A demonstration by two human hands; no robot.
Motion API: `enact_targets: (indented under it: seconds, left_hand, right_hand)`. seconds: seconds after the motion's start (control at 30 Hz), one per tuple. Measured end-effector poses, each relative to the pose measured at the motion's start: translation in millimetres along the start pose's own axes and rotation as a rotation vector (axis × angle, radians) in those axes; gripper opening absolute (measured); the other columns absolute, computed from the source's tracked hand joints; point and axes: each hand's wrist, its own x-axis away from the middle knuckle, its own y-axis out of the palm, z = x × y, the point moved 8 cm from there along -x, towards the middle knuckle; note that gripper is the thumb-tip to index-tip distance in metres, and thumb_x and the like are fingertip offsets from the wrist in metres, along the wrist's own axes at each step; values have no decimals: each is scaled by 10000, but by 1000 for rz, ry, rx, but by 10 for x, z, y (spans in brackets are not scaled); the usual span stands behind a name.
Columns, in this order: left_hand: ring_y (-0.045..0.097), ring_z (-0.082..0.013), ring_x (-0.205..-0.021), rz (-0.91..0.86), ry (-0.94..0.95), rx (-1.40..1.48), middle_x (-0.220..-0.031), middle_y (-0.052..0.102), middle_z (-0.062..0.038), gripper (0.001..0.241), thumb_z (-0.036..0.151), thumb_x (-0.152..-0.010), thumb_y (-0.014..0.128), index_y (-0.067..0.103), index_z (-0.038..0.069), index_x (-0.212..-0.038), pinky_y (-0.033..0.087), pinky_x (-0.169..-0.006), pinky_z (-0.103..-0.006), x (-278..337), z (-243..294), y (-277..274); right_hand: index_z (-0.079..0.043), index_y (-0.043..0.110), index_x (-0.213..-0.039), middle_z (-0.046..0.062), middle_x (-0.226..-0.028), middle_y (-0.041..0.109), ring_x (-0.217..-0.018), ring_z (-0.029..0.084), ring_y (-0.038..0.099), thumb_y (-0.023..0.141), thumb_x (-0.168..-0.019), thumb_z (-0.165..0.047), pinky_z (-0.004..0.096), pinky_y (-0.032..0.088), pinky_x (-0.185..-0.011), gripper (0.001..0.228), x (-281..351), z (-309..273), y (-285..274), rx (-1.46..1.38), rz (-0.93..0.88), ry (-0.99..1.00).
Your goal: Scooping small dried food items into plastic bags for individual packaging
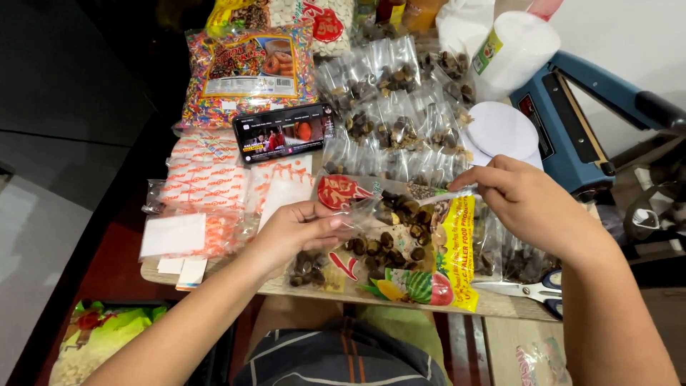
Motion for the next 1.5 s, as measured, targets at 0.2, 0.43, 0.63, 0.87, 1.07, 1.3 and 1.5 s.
enact_targets:
  seconds: [0.2, 0.43, 0.63, 0.87, 1.07, 1.3, 1.5]
  left_hand:
    - [763, -307, -955, 25, -23, 33, -1014, 766, -185, 104, 100, -835, 715, 667, 25, -889, 608, -789, -312, 44, 52, 51]
    - [749, -326, -932, 14, -58, 63, -1032, 750, -233, 178, 113, -880, 655, 668, -16, -1003, 602, -791, -327, 81, 79, 89]
    - [731, -294, -965, -24, -66, 5, -1098, 730, -197, 437, 117, -786, 698, 598, 30, -1203, 598, -845, -349, 144, 161, 211]
    - [715, -233, -1017, -201, 3, -217, -1174, 728, -98, 434, 152, -720, 765, 665, 90, -1138, 652, -752, -340, 151, 243, 590]
    - [714, -180, -1016, -265, 44, -62, -1154, 732, -87, 512, 176, -764, 739, 627, 61, -1250, 617, -646, -276, 183, 285, 843]
    - [661, -296, -1133, -430, 45, 136, -1287, 648, -188, 508, 275, -877, 622, 566, 37, -1323, 599, -799, -381, 120, 210, 861]
    - [623, -258, -1160, -566, 0, 314, -1325, 599, -194, 788, 616, -909, 372, 460, 27, -1427, 572, -878, -410, 216, 203, 875]
  right_hand:
    - [-325, 700, -1171, 44, -1037, 609, -888, 216, 603, 341, -954, -131, 343, 436, -826, 463, -8, -91, 26, 68, 33, -74]
    - [-281, 680, -1186, 97, -897, 575, -883, 287, 572, 372, -953, -127, 407, 429, -792, 416, -26, -308, 17, 177, 116, -240]
    - [-201, 671, -1184, 113, -896, 566, -866, 331, 587, 498, -945, -163, 441, 464, -773, 298, 143, -564, -16, 251, 257, -465]
    - [-301, 652, -1228, 28, -1004, 547, -795, 299, 500, 585, -819, -81, 423, 389, -675, 470, 685, -926, -126, 676, 615, -698]
    - [-271, 653, -1230, 23, -1019, 551, -805, 289, 478, 573, -857, -29, 418, 395, -730, 452, 907, -1021, -302, 685, 667, -750]
    - [-206, 701, -1214, 96, -1019, 558, -870, 303, 498, 572, -979, 47, 441, 410, -862, 368, 970, -923, -501, 601, 731, -792]
    - [-216, 689, -1250, 97, -1028, 528, -873, 309, 483, 580, -1015, -18, 435, 407, -873, 327, 895, -867, -467, 645, 713, -746]
